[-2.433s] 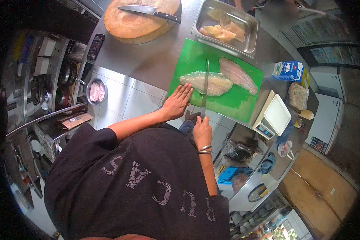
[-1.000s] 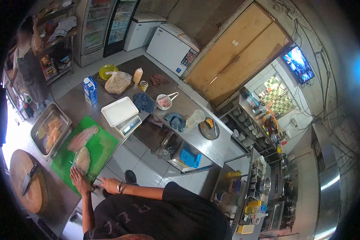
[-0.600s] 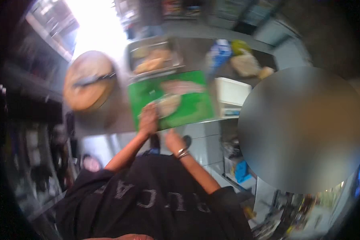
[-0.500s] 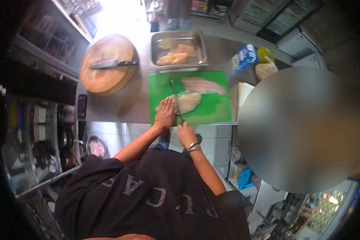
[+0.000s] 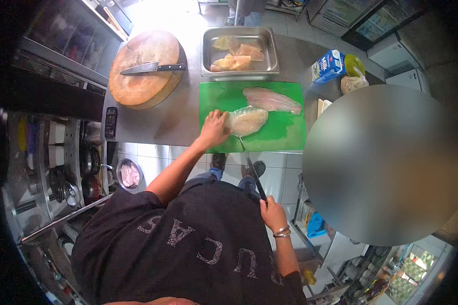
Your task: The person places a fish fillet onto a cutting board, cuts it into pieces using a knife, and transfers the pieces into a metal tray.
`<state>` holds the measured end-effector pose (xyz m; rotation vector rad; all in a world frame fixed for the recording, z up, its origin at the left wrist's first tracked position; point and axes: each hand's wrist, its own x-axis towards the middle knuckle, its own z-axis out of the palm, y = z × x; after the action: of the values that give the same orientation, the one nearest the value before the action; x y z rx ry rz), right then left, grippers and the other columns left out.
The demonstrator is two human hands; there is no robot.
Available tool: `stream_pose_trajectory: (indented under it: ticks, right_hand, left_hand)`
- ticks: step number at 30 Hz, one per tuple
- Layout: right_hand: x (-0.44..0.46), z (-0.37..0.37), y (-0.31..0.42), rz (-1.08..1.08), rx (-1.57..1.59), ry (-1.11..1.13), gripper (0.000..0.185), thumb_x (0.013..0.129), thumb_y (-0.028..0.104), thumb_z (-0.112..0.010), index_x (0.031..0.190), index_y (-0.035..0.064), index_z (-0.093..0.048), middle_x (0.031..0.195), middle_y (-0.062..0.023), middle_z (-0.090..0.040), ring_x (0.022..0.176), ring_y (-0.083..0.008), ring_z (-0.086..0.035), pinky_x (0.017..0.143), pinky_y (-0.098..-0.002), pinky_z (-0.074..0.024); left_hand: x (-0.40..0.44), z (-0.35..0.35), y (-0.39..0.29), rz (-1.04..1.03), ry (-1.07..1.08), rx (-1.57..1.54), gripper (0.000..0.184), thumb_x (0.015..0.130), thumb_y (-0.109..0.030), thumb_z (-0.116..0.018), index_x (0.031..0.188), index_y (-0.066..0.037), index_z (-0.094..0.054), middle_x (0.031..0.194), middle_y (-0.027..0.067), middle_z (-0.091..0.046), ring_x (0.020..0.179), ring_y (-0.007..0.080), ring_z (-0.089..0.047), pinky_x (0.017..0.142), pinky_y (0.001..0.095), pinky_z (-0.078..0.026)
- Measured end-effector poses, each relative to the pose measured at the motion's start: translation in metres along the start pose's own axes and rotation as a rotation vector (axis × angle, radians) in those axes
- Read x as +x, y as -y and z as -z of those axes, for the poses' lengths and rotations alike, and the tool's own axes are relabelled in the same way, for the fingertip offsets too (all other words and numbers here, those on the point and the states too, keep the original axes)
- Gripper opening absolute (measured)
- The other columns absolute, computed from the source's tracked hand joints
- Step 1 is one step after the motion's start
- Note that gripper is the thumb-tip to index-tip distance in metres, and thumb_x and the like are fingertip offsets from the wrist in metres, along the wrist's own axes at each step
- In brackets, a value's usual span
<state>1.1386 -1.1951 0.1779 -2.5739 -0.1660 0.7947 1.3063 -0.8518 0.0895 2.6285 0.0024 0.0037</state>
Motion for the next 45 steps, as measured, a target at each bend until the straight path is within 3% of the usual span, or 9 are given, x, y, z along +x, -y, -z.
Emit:
stream_pose_trajectory:
  ticks: [6,12,19,28,30,31,33,35,45]
  right_hand:
    - [-0.01,0.0,-0.008,-0.078,0.221,-0.297,0.031,0.102,0.031,-0.058,0.094,0.0014,-0.057,0.078,-0.0263,-0.066,0.079,-0.0499,-0.065,0.065,-0.0567,-0.0474]
    - [0.006,-0.005,-0.016,-0.089,0.24,-0.379,0.032,0.103,0.031,-0.058,0.09,0.0018,-0.054,0.073,-0.0251,-0.065,0.072,-0.0498,-0.064,0.06,-0.0553,-0.0461]
    - [0.012,0.003,-0.02,-0.053,0.251,-0.425,0.032,0.103,0.031,-0.058,0.089,0.0016,-0.054,0.072,-0.0248,-0.064,0.071,-0.0495,-0.064,0.059,-0.0553,-0.0458]
    - [0.019,0.014,-0.036,-0.057,0.29,-0.431,0.032,0.103,0.028,-0.059,0.093,-0.0019,-0.059,0.075,-0.0247,-0.065,0.073,-0.0473,-0.065,0.06,-0.0498,-0.0474]
    - [0.017,0.016,-0.037,-0.053,0.288,-0.449,0.032,0.103,0.029,-0.059,0.093,-0.0019,-0.059,0.074,-0.0241,-0.065,0.072,-0.0468,-0.066,0.06,-0.0488,-0.0474]
    - [0.016,0.017,-0.038,-0.051,0.29,-0.465,0.032,0.104,0.029,-0.059,0.094,-0.0018,-0.059,0.074,-0.0236,-0.065,0.072,-0.0462,-0.066,0.06,-0.0479,-0.0474]
    - [0.014,0.021,-0.042,-0.058,0.321,-0.463,0.032,0.103,0.03,-0.058,0.092,-0.0004,-0.058,0.073,-0.0242,-0.065,0.072,-0.0472,-0.066,0.06,-0.0515,-0.0476]
    - [0.013,0.021,-0.045,-0.067,0.352,-0.461,0.032,0.103,0.03,-0.057,0.091,0.001,-0.057,0.073,-0.0248,-0.065,0.073,-0.0482,-0.066,0.061,-0.055,-0.0478]
    - [0.019,0.018,-0.062,-0.068,0.303,-0.421,0.034,0.102,0.034,-0.058,0.094,0.0013,-0.058,0.077,-0.0256,-0.067,0.076,-0.0499,-0.066,0.063,-0.0561,-0.0484]
  left_hand:
    - [0.042,0.005,0.017,-0.002,0.305,0.098,0.045,0.063,-0.034,-0.084,0.101,-0.013,-0.072,0.122,0.015,-0.056,0.12,0.0373,-0.052,0.097,0.0482,-0.047]
    - [0.039,-0.002,0.021,-0.274,0.352,0.102,0.038,0.065,-0.03,-0.083,0.095,-0.008,-0.073,0.1,0.0129,-0.068,0.106,0.0325,-0.063,0.089,0.0481,-0.05]
    - [0.046,0.029,0.026,-0.058,0.389,-0.401,0.029,0.076,-0.021,-0.083,0.093,-0.003,-0.069,0.079,0.0107,-0.069,0.071,0.0229,-0.066,0.065,0.0395,-0.051]
    - [0.196,0.114,0.008,0.254,-0.05,-0.672,0.049,0.079,-0.024,-0.084,0.122,-0.004,-0.07,0.103,0.0132,-0.074,0.083,0.0207,-0.072,0.074,0.0355,-0.058]
    - [0.205,0.114,0.005,0.107,-0.661,-0.007,0.051,0.078,-0.028,-0.083,0.121,-0.005,-0.071,0.106,0.0193,-0.074,0.089,0.028,-0.073,0.081,0.0405,-0.059]
    - [0.199,0.111,0.001,0.105,-0.662,-0.008,0.051,0.078,-0.028,-0.083,0.121,-0.005,-0.071,0.106,0.0193,-0.074,0.089,0.028,-0.073,0.081,0.0405,-0.059]
    - [0.173,0.095,-0.013,0.06,0.069,-0.284,0.053,0.077,-0.032,-0.084,0.12,-0.003,-0.071,0.108,0.0231,-0.073,0.096,0.0336,-0.071,0.091,0.0445,-0.056]
    - [0.16,0.013,0.024,-0.248,0.239,0.004,0.056,0.073,-0.037,-0.084,0.115,-0.003,-0.072,0.107,0.0234,-0.072,0.104,0.0348,-0.069,0.095,0.0463,-0.054]
    - [0.109,-0.049,-0.009,0.069,0.379,0.231,0.063,0.058,-0.043,-0.087,0.106,-0.004,-0.076,0.114,0.0236,-0.067,0.109,0.0371,-0.065,0.092,0.0454,-0.056]
